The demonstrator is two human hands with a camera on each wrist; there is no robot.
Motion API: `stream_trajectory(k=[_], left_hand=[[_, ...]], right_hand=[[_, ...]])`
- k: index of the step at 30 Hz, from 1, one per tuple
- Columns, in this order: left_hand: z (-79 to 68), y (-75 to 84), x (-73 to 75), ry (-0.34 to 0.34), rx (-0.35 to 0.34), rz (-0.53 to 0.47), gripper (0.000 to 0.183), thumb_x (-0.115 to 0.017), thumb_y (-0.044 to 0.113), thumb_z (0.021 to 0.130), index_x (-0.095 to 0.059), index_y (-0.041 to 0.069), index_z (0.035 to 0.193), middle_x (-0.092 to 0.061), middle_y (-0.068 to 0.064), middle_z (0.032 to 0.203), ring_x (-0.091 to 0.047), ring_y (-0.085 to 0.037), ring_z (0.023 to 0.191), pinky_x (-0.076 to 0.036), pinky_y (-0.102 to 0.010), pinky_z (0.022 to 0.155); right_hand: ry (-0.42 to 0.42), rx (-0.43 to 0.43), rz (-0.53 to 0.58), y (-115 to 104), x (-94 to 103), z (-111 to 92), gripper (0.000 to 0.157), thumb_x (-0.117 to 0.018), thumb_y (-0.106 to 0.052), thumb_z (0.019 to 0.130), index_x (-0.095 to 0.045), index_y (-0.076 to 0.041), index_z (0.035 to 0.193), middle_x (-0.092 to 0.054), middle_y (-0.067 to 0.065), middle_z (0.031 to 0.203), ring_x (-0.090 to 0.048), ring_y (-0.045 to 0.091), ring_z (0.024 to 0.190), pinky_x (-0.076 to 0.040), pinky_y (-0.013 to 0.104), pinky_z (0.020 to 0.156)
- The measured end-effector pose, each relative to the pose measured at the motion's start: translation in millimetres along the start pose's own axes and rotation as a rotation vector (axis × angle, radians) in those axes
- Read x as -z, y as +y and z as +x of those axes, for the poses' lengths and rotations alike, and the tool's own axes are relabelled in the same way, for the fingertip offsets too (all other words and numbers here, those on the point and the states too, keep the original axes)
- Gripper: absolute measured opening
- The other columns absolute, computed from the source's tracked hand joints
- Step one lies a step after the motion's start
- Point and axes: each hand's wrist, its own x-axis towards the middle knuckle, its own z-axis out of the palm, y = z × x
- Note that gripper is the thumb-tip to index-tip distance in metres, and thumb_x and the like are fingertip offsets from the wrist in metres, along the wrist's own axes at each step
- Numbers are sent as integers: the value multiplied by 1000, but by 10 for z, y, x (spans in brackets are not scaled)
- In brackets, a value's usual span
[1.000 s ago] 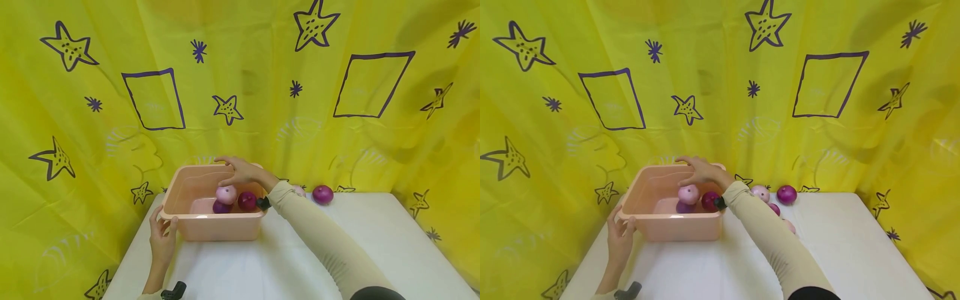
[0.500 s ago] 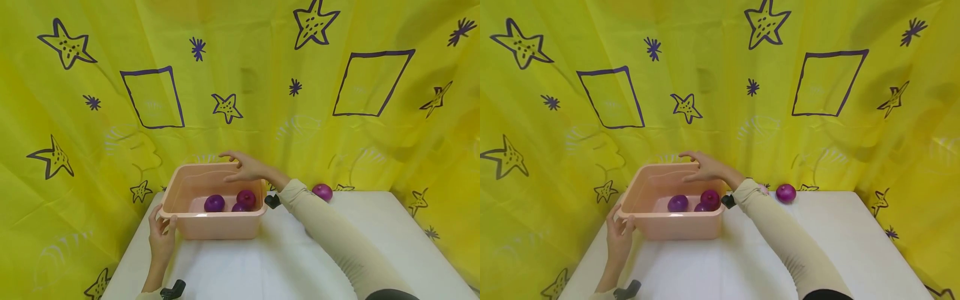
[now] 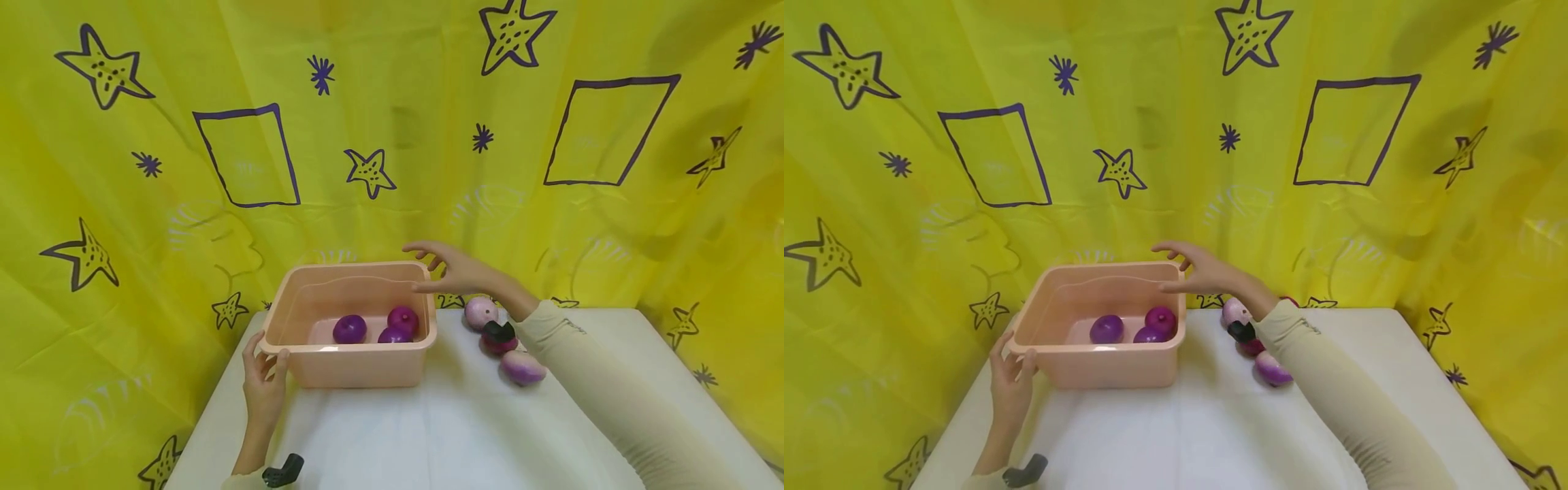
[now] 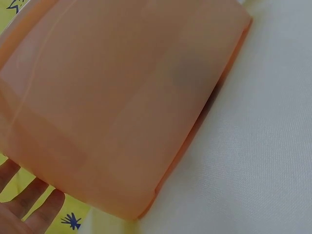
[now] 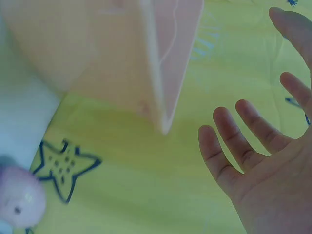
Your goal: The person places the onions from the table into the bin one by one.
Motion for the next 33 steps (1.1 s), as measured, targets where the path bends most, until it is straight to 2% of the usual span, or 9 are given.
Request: stream_trajectory(k=[8, 14, 17, 22, 25, 29, 33], left_hand=[[-4, 4, 4, 1, -7, 16, 63, -61, 16, 104, -28, 20, 158, -46, -19, 156, -56, -34, 120, -46, -6, 85], [-7, 6, -2, 11, -9, 42, 63, -61, 16, 104, -29, 20, 158, -47, -18, 155, -56, -21, 115, -47, -6, 85], [-9, 14, -4, 11, -2, 45, 63, -61, 18, 104, -29, 21, 158, -47, -18, 155, -56, -19, 115, -47, -7, 85], [-15, 5, -1, 7, -6, 42, 63, -61, 17, 104, -29, 20, 158, -47, -19, 155, -56, -28, 118, -46, -6, 85], [-12, -4, 0, 7, -17, 41, 63, -60, 16, 104, -29, 20, 158, -47, -19, 155, -56, -31, 119, -46, -6, 85], [-5, -7, -1, 4, -29, 34, 63, -60, 15, 104, -29, 19, 158, -47, -20, 155, -57, -34, 120, -46, -6, 85], [-5, -4, -3, 1, -25, 25, 63, -61, 15, 104, -28, 19, 158, -46, -20, 155, -56, -35, 121, -46, -6, 85]], right_hand=[[58, -40, -41, 228, 170, -429, 75, -83, -33, 88, -47, -20, 152, -58, 13, 138, -63, 31, 110, -56, 48, 88], [74, -71, -24, 417, 210, -720, 73, -83, -28, 88, -48, -18, 151, -58, 15, 138, -62, 34, 111, -57, 53, 88], [87, -79, -35, 530, 198, -888, 71, -82, -28, 89, -48, -18, 150, -58, 17, 137, -64, 32, 109, -58, 47, 86], [99, -100, -44, 709, 116, -1190, 68, -81, -28, 90, -49, -17, 149, -60, 17, 134, -64, 26, 100, -57, 35, 81], [108, -118, -20, 816, 36, -1370, 67, -82, -27, 90, -50, -14, 147, -63, 14, 126, -61, 26, 97, -56, 35, 80], [120, -170, 12, 981, -95, -1610, 69, -81, -29, 90, -49, -10, 149, -62, 13, 125, -60, 32, 105, -57, 36, 81], [117, -245, 54, 1136, -214, -1840, 73, -80, -30, 90, -45, -9, 151, -59, 23, 132, -60, 39, 111, -57, 35, 82]])
